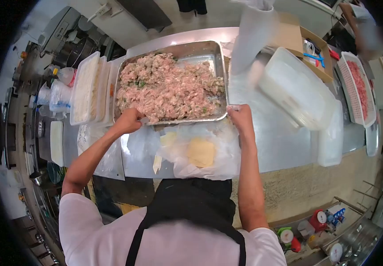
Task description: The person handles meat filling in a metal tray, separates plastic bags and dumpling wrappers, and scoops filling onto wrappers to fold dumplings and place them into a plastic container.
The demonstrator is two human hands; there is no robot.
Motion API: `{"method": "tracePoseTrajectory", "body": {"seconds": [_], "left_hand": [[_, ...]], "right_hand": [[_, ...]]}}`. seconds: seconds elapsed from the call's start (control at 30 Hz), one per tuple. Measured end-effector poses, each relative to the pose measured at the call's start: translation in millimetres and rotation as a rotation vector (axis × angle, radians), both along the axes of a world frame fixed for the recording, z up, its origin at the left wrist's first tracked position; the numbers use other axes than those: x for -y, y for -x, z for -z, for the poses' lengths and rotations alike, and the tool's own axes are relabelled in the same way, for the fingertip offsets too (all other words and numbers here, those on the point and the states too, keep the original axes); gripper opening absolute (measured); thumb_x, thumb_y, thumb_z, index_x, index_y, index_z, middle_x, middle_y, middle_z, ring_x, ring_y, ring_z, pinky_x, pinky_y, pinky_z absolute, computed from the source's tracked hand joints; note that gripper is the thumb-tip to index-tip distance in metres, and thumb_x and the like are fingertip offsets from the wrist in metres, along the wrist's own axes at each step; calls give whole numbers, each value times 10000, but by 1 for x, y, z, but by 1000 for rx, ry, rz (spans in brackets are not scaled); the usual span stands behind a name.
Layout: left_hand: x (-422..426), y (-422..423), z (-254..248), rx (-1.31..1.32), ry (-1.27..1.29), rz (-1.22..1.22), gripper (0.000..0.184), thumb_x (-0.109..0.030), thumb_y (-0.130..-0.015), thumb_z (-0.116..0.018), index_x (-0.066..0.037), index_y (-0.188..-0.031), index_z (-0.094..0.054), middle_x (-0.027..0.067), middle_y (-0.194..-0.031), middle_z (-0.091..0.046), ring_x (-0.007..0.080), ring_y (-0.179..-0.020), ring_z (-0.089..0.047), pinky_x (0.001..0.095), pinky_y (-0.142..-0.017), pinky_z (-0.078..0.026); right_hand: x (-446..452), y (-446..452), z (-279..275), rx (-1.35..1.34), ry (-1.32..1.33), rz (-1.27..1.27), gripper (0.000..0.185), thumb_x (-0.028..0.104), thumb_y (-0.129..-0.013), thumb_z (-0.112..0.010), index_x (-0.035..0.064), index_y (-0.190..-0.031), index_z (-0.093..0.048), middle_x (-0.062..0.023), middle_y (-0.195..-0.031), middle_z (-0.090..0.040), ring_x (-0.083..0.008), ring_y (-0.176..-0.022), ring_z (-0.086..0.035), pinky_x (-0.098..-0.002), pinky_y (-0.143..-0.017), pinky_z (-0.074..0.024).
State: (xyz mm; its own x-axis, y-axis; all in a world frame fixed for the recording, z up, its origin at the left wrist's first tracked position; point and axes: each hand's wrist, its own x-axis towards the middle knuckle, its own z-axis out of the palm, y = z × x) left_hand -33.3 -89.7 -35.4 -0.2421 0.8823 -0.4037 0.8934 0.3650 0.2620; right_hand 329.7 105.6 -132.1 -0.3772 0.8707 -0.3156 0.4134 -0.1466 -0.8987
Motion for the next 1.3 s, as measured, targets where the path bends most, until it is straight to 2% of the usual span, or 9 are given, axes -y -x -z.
{"method": "tracePoseTrajectory", "body": {"seconds": [0.07,0.17,0.47,0.8,0.93,1.03,1.13,1.17,1.3], "left_hand": [[-22,-17,5,47,-7,-24,122,-48,-613,-589,71,-637,-599,308,-715,-599,450,-735,-632,508,-683,-496],[-59,-42,-1,0,-43,-14,156,-69,-628,-616,81,-669,-614,309,-717,-609,438,-747,-649,512,-701,-494],[-91,-79,-18,-95,-132,-38,198,-80,-693,-643,98,-778,-653,311,-854,-655,455,-848,-664,506,-741,-531],[-10,-22,-138,-490,81,-143,163,-60,-747,-638,37,-867,-692,267,-940,-674,412,-929,-674,495,-772,-555],[7,14,-89,-496,212,-98,186,-70,-749,-630,51,-880,-682,275,-974,-665,425,-944,-666,500,-778,-551],[13,27,-18,-387,-32,-46,180,-61,-697,-632,56,-827,-676,276,-911,-666,444,-878,-663,507,-748,-543],[-7,22,-13,-204,120,-109,128,-59,-667,-635,67,-687,-645,298,-760,-630,448,-765,-658,511,-682,-519],[-6,23,-4,-175,-13,-46,142,-64,-652,-634,69,-604,-620,314,-658,-576,448,-679,-644,514,-639,-495],[-26,-2,1,-155,-139,30,148,-89,-637,-657,59,-638,-653,313,-675,-593,447,-679,-645,507,-656,-511]], "right_hand": [[0,1,0,-1,-3,14,237,196,-864,-701,-33,-819,-739,-9,-626,-608,-97,-536,-509,-281,-512,-435],[1,0,-5,33,-47,14,288,198,-814,-730,-41,-972,-746,-205,-834,-738,-215,-746,-709,-345,-711,-531],[8,2,-5,56,-7,37,300,222,-852,-706,-35,-1004,-740,-191,-813,-736,-233,-741,-712,-343,-712,-529],[4,0,3,23,-30,35,310,227,-857,-694,-39,-1009,-735,-194,-855,-741,-222,-769,-707,-341,-753,-524],[2,1,5,25,-67,34,304,221,-854,-696,-41,-1003,-735,-217,-878,-735,-260,-789,-720,-351,-764,-529],[4,0,9,12,-111,28,302,217,-840,-704,-46,-985,-735,-238,-877,-725,-291,-795,-723,-357,-759,-533],[5,-2,6,5,-153,15,298,214,-830,-706,-51,-962,-736,-251,-858,-716,-312,-779,-720,-362,-742,-535],[6,0,4,10,-140,29,296,208,-824,-708,-57,-953,-734,-255,-847,-714,-321,-769,-718,-367,-734,-534],[6,7,9,11,-141,52,290,187,-808,-718,-74,-933,-731,-258,-807,-707,-332,-729,-707,-380,-712,-528]]}}
